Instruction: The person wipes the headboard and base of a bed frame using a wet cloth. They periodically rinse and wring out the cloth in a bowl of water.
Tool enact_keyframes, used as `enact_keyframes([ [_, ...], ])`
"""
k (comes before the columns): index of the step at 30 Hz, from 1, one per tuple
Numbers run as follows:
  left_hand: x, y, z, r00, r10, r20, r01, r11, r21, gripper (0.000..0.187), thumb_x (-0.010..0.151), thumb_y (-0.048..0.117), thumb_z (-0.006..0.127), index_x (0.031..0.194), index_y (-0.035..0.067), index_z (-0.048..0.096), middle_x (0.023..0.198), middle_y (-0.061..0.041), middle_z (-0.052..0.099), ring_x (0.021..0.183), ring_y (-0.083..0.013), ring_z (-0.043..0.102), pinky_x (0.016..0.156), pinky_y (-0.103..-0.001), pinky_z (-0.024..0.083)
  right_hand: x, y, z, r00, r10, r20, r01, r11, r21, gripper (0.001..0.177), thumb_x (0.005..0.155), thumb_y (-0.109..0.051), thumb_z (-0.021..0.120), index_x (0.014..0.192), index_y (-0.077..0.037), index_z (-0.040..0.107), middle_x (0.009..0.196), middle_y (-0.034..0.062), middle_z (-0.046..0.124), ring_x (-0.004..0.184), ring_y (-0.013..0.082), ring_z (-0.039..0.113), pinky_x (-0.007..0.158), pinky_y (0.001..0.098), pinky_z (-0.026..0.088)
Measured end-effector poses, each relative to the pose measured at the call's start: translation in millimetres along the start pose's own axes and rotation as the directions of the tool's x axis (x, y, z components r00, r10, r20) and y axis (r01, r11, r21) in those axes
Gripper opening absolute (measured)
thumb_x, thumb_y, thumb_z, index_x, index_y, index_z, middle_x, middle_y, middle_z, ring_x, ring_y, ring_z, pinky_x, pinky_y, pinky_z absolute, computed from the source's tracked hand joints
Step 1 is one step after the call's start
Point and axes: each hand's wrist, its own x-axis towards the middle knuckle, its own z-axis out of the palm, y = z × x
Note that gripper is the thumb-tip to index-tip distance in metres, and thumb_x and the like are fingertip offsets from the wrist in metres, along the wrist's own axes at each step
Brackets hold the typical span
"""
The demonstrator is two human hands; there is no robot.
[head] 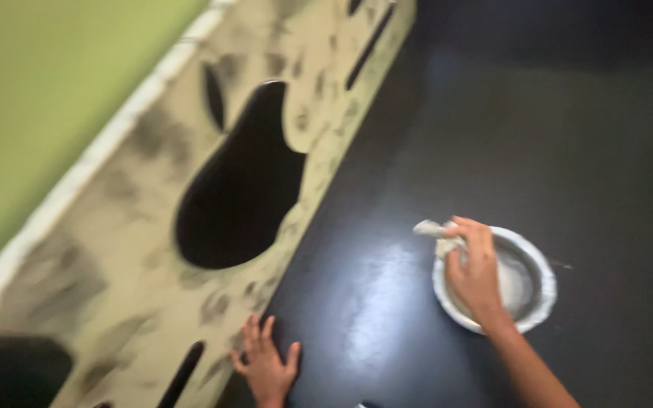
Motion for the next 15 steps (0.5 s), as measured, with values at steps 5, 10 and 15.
enact_keyframes([
  [5,5,11,2,0.996,-0.008,0.089,0.013,0.998,-0.053,0.076,0.083,0.065,0.05,0.149,0.029,0.039,0.167,0.0,0.023,0.154,-0.0307,0.017,0.112,-0.076,0.005,-13,84,-22,0.813,0.384,0.437,-0.329,0.923,-0.198,0.048,0.074,-0.011,0.08,0.12,-0.021,0.066,0.138,0.0134,0.051,0.128,0.0339,0.055,0.11,0.0433,0.047],
  [10,12,15,4,0.991,-0.008,0.131,0.007,1.0,0.008,0.07,0.085,0.061,0.051,0.148,0.03,0.043,0.167,0.001,0.028,0.156,-0.0268,0.02,0.113,-0.077,0.005,-25,79,1,0.672,0.554,0.491,-0.254,0.796,-0.55,0.069,0.075,-0.023,0.082,0.137,-0.02,0.051,0.151,0.0196,0.034,0.141,0.0459,0.033,0.104,0.0645,0.042],
  [15,19,12,3,0.987,0.058,0.148,-0.05,0.997,-0.054,0.068,0.081,0.058,0.054,0.143,0.029,0.048,0.162,0.005,0.034,0.152,-0.0236,0.024,0.111,-0.072,0.011,-35,92,15,0.604,0.638,0.477,-0.235,0.715,-0.658,0.076,0.082,-0.03,0.072,0.146,-0.013,0.035,0.157,0.0336,0.019,0.141,0.0622,0.018,0.106,0.0744,0.031],
])
